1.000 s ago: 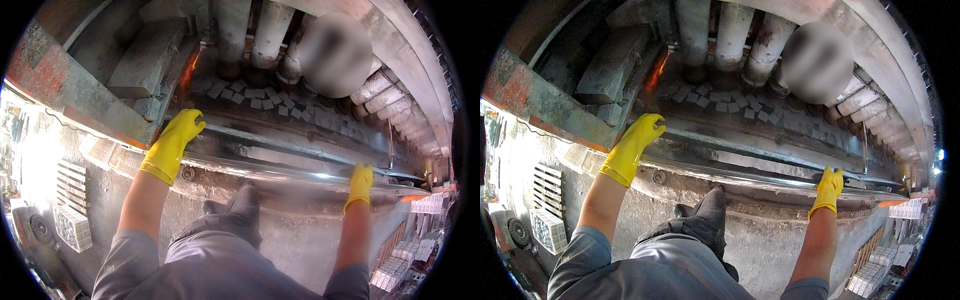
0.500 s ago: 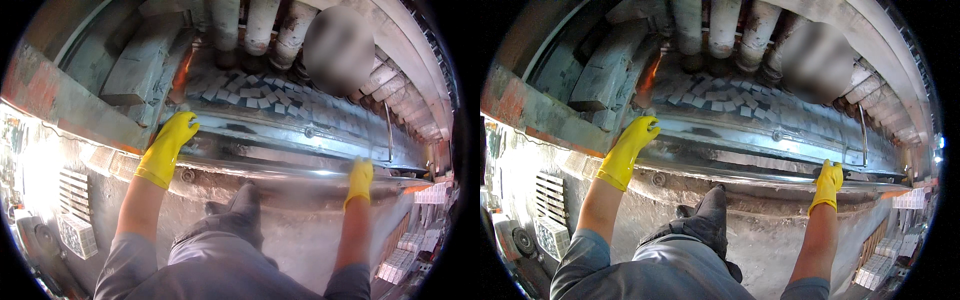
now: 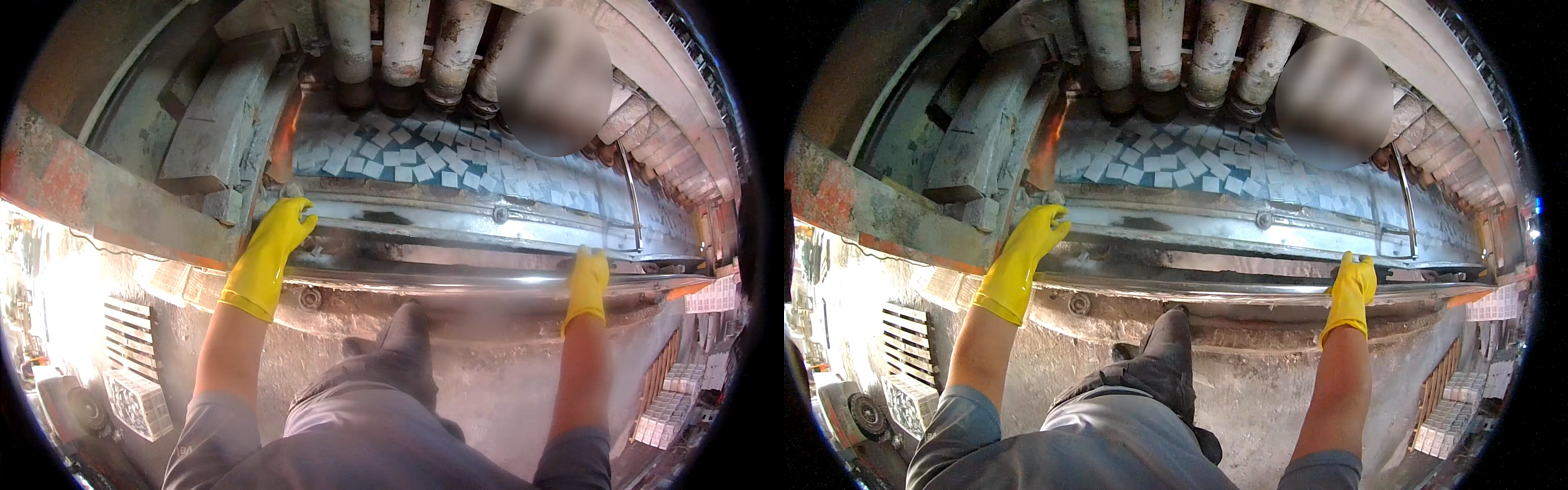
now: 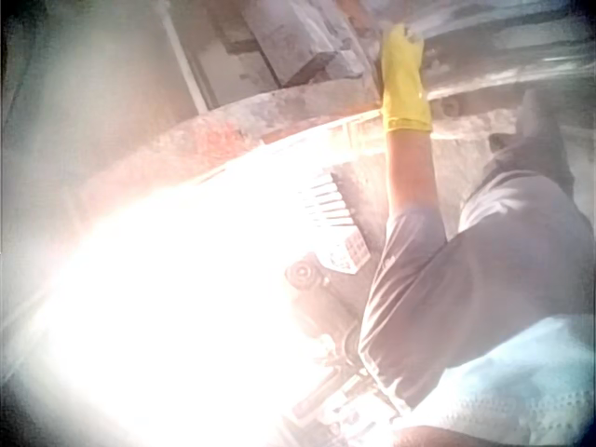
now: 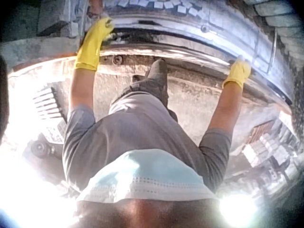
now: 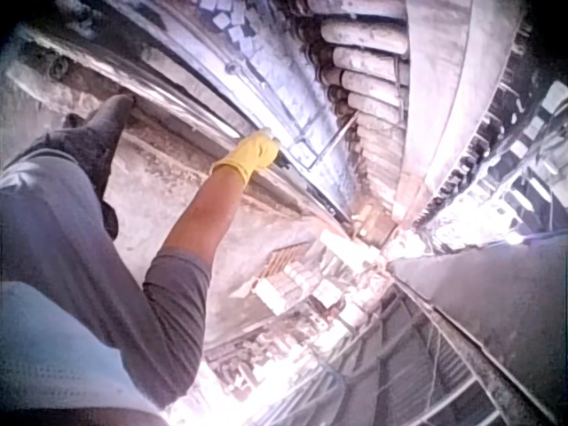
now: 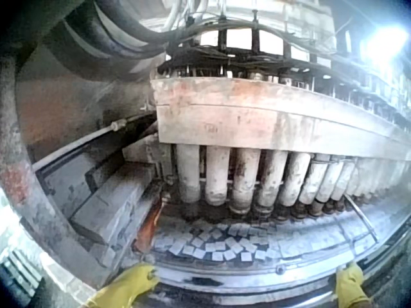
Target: The person lifts a basket of white rectangular tiles and pours them into a large industrial machine with rotating rollers. They then use both hands to spread and arrange the tiles on the machine's surface.
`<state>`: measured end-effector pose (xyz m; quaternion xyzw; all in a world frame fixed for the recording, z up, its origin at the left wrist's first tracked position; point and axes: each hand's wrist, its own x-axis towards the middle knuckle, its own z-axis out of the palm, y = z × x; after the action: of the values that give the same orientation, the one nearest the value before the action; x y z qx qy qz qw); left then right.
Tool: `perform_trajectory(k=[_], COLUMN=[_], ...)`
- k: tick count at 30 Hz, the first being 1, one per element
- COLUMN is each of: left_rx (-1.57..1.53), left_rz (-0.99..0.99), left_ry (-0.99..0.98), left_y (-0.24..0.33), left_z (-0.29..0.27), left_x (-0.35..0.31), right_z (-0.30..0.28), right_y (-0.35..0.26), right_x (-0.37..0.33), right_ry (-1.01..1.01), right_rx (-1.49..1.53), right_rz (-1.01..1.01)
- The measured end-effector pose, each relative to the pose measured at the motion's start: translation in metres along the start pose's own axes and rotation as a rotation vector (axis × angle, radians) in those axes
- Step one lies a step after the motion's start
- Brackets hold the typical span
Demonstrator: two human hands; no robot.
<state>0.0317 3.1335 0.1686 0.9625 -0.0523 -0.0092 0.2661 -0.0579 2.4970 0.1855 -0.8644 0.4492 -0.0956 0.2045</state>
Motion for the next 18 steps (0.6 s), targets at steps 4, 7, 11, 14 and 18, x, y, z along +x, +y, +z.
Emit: perform_trajectory(k=[4,7,11,14,18], left_rx=[0.015,0.012,0.012,-0.006,-0.016], left_rz=[0.001,0.004,-0.028,-0.009,-0.002], left_ry=[-0.004,0.002,-0.02,-0.009,-0.011], left_y=[0.002,0.001,0.006,0.003,0.002], left_z=[0.001,0.002,-0.001,0.001,0.001], left_x=[-0.001,-0.001,-0.001,0.0,0.008], right_z=[0.004,0.001,-0.002,-0.001,0.004], right_y=[0.008,0.006,0.0,0.001,0.009], right_x=[0.004,0.002,-0.003,0.001,0.014], right_ry=[0.039,0.017,0.014,0.027,0.051], right_rx=[-0.026,-0.022,-0.081,-0.11,-0.176], right_rz=[-0.034,-0.022,0.0,0.006,-0.05])
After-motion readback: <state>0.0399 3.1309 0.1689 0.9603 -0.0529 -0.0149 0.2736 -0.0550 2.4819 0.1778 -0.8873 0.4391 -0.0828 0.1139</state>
